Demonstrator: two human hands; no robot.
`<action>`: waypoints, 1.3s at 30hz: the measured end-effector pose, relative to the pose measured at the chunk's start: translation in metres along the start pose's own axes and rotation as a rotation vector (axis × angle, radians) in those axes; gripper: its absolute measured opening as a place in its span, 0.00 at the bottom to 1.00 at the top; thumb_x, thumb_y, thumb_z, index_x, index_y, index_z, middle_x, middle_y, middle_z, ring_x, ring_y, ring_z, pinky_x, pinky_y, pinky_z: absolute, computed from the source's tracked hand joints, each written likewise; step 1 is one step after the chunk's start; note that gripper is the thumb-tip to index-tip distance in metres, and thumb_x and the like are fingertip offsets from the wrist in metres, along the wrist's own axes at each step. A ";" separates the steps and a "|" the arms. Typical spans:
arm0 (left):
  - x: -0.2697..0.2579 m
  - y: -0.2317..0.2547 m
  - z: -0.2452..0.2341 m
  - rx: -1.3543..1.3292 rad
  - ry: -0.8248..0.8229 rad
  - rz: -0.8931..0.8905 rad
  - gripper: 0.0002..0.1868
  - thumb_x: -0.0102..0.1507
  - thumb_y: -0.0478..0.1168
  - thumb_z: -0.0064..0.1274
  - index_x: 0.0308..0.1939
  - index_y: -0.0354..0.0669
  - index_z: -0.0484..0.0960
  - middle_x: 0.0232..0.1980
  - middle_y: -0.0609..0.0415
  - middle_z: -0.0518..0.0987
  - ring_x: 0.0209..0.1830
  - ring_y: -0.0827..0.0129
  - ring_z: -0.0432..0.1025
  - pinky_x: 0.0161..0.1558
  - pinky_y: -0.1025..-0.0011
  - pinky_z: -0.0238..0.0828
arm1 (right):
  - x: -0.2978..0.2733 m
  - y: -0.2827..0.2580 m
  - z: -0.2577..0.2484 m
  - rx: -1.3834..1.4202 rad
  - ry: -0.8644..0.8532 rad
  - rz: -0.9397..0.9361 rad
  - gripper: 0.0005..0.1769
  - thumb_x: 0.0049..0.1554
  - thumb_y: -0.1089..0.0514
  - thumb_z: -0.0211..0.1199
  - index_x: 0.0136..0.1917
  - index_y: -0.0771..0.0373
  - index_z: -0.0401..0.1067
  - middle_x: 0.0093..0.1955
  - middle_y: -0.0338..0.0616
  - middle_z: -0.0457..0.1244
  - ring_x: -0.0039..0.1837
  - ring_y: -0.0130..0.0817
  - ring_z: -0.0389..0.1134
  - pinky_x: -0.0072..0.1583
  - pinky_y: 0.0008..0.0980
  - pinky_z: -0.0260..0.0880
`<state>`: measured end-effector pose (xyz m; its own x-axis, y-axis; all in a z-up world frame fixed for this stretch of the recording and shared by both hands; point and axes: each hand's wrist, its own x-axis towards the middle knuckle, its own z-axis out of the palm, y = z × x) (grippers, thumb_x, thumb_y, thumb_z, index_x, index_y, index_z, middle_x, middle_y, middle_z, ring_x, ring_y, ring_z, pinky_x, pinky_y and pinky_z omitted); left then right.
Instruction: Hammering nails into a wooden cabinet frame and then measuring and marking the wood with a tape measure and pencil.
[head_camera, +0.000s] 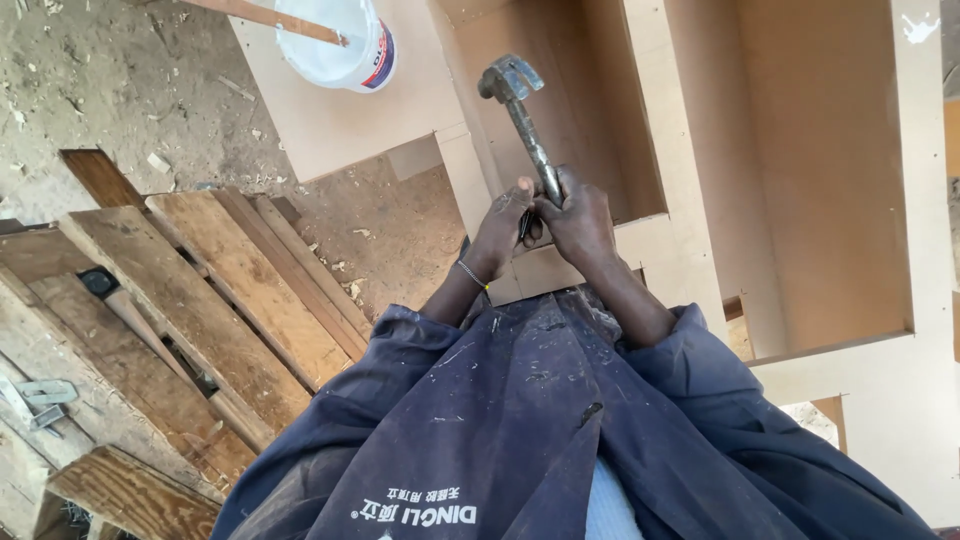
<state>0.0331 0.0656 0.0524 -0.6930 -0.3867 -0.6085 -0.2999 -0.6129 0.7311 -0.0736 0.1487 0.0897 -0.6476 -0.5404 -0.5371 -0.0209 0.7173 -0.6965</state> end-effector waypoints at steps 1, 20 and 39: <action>-0.005 0.007 0.001 0.002 0.001 -0.003 0.29 0.71 0.65 0.40 0.37 0.42 0.71 0.24 0.48 0.77 0.21 0.69 0.72 0.20 0.79 0.68 | 0.004 0.010 0.003 0.002 -0.001 0.002 0.09 0.54 0.54 0.70 0.48 0.56 0.76 0.35 0.55 0.68 0.43 0.56 0.73 0.44 0.51 0.69; 0.025 -0.039 -0.025 -0.387 0.197 -0.008 0.11 0.68 0.48 0.59 0.44 0.46 0.78 0.42 0.57 0.84 0.27 0.86 0.61 0.28 0.89 0.55 | 0.020 0.012 0.026 0.217 0.123 0.005 0.10 0.57 0.58 0.68 0.48 0.62 0.70 0.29 0.45 0.61 0.28 0.33 0.67 0.31 0.31 0.65; 0.073 0.098 -0.236 -0.491 0.808 0.567 0.06 0.65 0.40 0.54 0.42 0.44 0.77 0.56 0.41 0.85 0.16 0.83 0.57 0.14 0.83 0.50 | 0.073 -0.111 0.047 0.472 -0.139 -0.099 0.10 0.58 0.61 0.65 0.44 0.56 0.63 0.37 0.38 0.66 0.34 0.24 0.68 0.33 0.25 0.69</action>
<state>0.1075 -0.1855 0.0067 0.0393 -0.9252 -0.3774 0.3433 -0.3422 0.8747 -0.0827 0.0095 0.1057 -0.5516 -0.6726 -0.4933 0.2902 0.3997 -0.8695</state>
